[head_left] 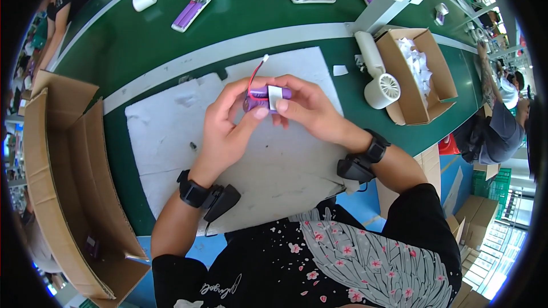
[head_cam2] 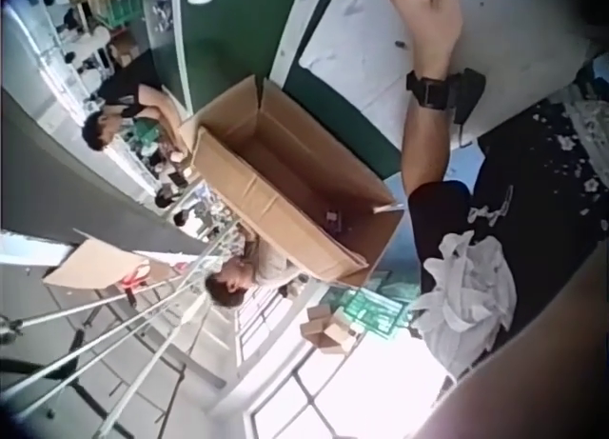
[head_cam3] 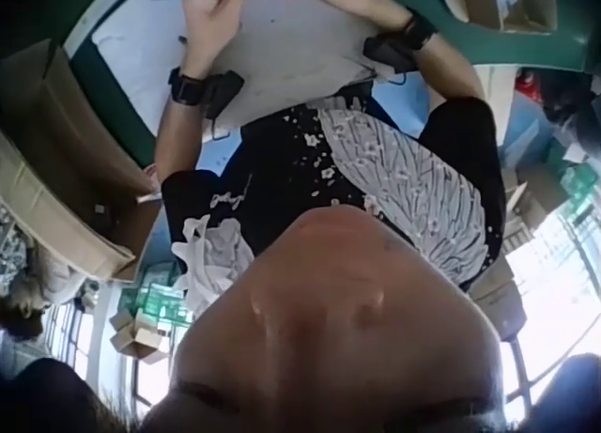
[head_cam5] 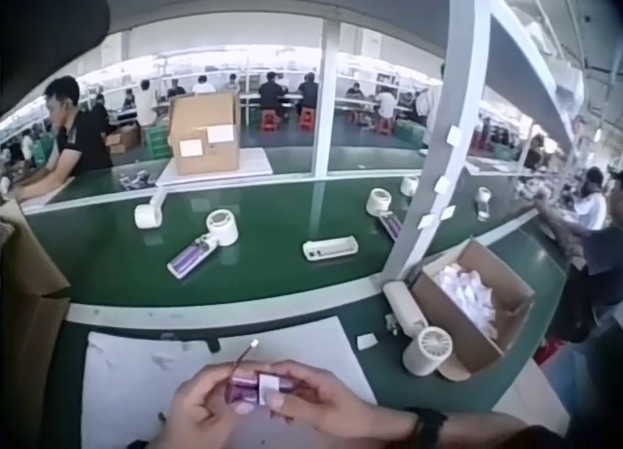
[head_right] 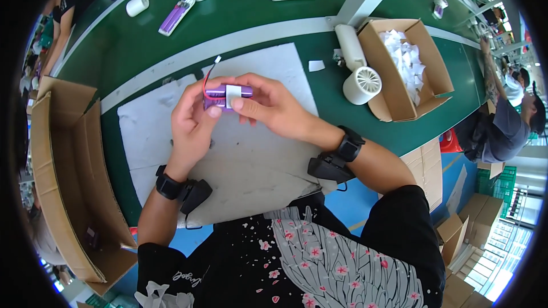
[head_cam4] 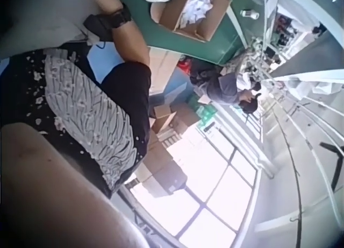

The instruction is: The person assembles a portable fan by connecting a battery pack to a circuit board, fitting it into the housing, and then removing it to repeat the process with another battery pack.

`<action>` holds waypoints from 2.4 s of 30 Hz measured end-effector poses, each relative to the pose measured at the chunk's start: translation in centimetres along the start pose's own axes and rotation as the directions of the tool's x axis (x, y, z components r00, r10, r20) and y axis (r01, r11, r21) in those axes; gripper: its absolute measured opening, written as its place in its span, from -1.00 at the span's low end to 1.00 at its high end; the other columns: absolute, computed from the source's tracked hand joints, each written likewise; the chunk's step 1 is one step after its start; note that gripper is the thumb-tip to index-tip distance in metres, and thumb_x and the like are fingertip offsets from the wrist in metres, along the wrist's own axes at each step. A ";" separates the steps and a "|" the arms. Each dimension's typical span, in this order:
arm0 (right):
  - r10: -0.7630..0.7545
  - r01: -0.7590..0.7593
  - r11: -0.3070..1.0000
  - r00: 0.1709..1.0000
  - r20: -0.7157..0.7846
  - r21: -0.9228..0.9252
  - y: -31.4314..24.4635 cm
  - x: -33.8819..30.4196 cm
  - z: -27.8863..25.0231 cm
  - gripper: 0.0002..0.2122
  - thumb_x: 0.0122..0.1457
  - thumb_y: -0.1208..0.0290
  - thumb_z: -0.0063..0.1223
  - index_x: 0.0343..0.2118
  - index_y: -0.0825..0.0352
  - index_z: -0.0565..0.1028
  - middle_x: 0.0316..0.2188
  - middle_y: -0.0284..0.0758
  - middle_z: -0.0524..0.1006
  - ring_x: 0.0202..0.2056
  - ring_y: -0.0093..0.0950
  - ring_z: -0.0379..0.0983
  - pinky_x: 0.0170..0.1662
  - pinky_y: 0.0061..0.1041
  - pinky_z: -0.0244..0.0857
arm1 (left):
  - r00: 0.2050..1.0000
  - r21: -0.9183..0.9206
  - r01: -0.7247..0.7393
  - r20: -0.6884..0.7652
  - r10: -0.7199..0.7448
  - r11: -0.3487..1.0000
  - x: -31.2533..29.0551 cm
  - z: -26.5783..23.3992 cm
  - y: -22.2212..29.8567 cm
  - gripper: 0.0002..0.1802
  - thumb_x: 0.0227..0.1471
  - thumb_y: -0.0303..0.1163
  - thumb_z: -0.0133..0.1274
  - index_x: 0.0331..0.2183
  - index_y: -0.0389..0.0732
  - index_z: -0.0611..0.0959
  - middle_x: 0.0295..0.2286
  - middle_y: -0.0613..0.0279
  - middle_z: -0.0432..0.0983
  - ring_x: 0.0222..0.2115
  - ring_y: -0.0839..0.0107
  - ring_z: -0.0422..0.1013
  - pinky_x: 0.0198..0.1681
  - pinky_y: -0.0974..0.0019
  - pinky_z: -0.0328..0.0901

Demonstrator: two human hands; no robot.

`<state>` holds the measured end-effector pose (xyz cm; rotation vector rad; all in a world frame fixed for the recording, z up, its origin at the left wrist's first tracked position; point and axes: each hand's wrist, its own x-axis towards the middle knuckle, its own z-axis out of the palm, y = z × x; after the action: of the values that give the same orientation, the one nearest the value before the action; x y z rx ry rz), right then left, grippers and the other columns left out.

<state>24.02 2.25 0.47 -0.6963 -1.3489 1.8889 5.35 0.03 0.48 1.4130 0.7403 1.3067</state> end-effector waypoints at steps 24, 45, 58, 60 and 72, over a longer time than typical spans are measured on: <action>-0.138 0.269 0.747 0.957 0.255 -0.608 0.0 -0.5 -0.3 -0.87 0.21 0.41 -0.12 -0.37 0.33 0.46 -0.64 -0.19 0.44 -0.59 -0.19 0.39 -0.45 -0.24 0.25 | 0.999 0.465 0.035 0.016 -0.048 0.884 0.0 -0.1 -0.2 -0.81 0.04 -0.42 0.13 -0.28 -0.31 0.59 -0.53 0.23 0.45 -0.55 0.49 0.33 -0.49 0.42 0.25; -0.068 0.218 0.727 0.966 0.248 -0.651 -0.5 -0.4 0.0 -0.80 0.28 0.29 -0.14 -0.34 0.30 0.45 -0.60 -0.24 0.49 -0.55 -0.23 0.44 -0.41 -0.28 0.30 | 0.992 0.383 0.123 -0.039 -0.117 0.915 -0.2 0.0 -0.1 -0.80 0.09 -0.41 0.06 -0.27 -0.34 0.59 -0.50 0.22 0.51 -0.51 0.55 0.36 -0.44 0.46 0.28; -0.089 0.242 0.732 0.961 0.262 -0.637 -0.1 -0.3 -0.4 -0.86 0.21 0.40 -0.18 -0.34 0.30 0.43 -0.60 -0.25 0.49 -0.54 -0.24 0.45 -0.41 -0.27 0.31 | 0.996 0.441 0.089 -0.034 -0.082 0.893 0.0 0.2 -0.3 -0.80 0.04 -0.43 0.13 -0.28 -0.34 0.60 -0.51 0.24 0.50 -0.53 0.54 0.34 -0.46 0.46 0.27; -0.085 0.236 0.731 0.963 0.258 -0.641 -0.2 -0.4 -0.3 -0.86 0.20 0.41 -0.18 -0.35 0.31 0.43 -0.61 -0.25 0.49 -0.55 -0.24 0.45 -0.41 -0.27 0.30 | 0.995 0.448 0.097 -0.023 -0.097 0.889 0.0 0.2 -0.5 -0.80 0.04 -0.43 0.13 -0.28 -0.34 0.60 -0.51 0.25 0.49 -0.53 0.53 0.34 -0.47 0.46 0.27; -0.097 0.248 0.740 0.959 0.266 -0.625 -0.1 -0.4 -0.4 -0.88 0.14 0.47 -0.18 -0.44 0.37 0.41 -0.63 -0.31 0.47 -0.60 -0.37 0.38 -0.47 -0.41 0.27 | 0.986 0.324 0.163 -0.037 -0.160 0.932 -0.1 0.4 -0.4 -0.81 0.12 -0.40 0.06 -0.28 -0.34 0.59 -0.54 0.32 0.47 -0.55 0.62 0.29 -0.49 0.49 0.22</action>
<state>24.57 2.15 0.46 -0.6665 -2.1859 1.3421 5.79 0.00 0.11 1.5685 1.0964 1.0974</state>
